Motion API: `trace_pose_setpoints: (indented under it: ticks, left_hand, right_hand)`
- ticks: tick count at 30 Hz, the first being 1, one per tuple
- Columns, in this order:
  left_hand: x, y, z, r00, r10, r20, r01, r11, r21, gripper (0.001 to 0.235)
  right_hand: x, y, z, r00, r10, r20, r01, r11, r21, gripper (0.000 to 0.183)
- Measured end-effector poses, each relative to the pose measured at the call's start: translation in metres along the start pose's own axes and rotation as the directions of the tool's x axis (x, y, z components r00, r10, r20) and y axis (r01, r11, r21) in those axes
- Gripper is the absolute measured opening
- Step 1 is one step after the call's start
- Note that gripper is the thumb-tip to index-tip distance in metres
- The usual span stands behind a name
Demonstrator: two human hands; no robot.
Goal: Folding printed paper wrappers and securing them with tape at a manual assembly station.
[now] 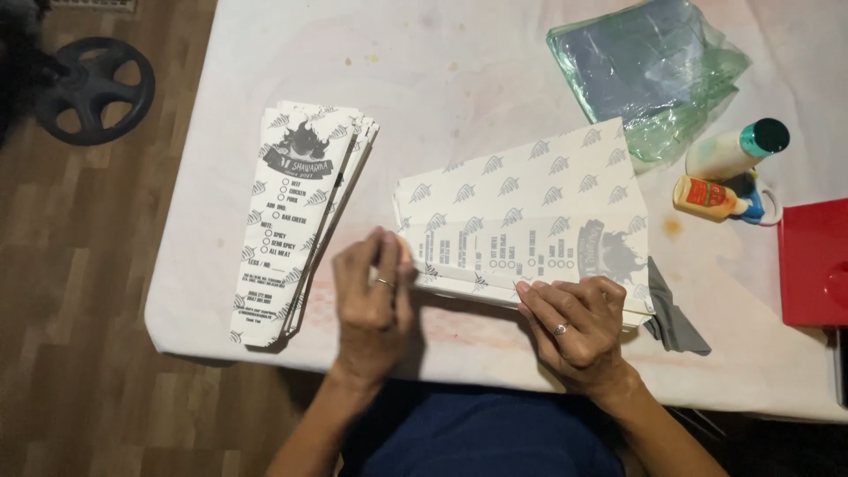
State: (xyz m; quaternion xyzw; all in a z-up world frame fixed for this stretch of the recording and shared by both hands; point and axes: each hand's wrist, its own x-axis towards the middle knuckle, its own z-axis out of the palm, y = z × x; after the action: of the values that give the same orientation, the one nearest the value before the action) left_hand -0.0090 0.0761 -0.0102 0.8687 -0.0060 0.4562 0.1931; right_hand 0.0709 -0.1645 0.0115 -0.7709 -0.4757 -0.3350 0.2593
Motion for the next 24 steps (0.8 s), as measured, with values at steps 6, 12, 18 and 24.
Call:
trace_pose_setpoints:
  ticks: [6, 12, 18, 24]
  left_hand:
    - [-0.013, 0.057, 0.047, 0.998, 0.061, 0.018, -0.057, 0.977, -0.204, 0.026]
    - [-0.014, -0.024, -0.003, 0.995, -0.097, 0.033, 0.096, 0.995, 0.02, 0.026]
    - [-0.027, -0.028, 0.008, 0.97, -0.204, 0.13, 0.2, 0.979, 0.042, 0.034]
    - [-0.017, 0.025, 0.007, 0.991, 0.114, -0.07, -0.126, 0.974, -0.188, 0.025]
  right_hand:
    - [-0.002, -0.001, -0.002, 0.999, 0.024, 0.037, -0.022, 0.999, -0.04, 0.012]
    - [0.007, 0.0, -0.006, 0.997, 0.013, 0.071, -0.009, 0.998, -0.056, 0.009]
    - [0.019, 0.008, -0.012, 0.979, -0.02, 0.202, 0.035, 0.997, -0.074, 0.005]
    - [0.027, 0.016, -0.011, 0.958, -0.073, 0.277, 0.09, 0.995, -0.047, 0.013]
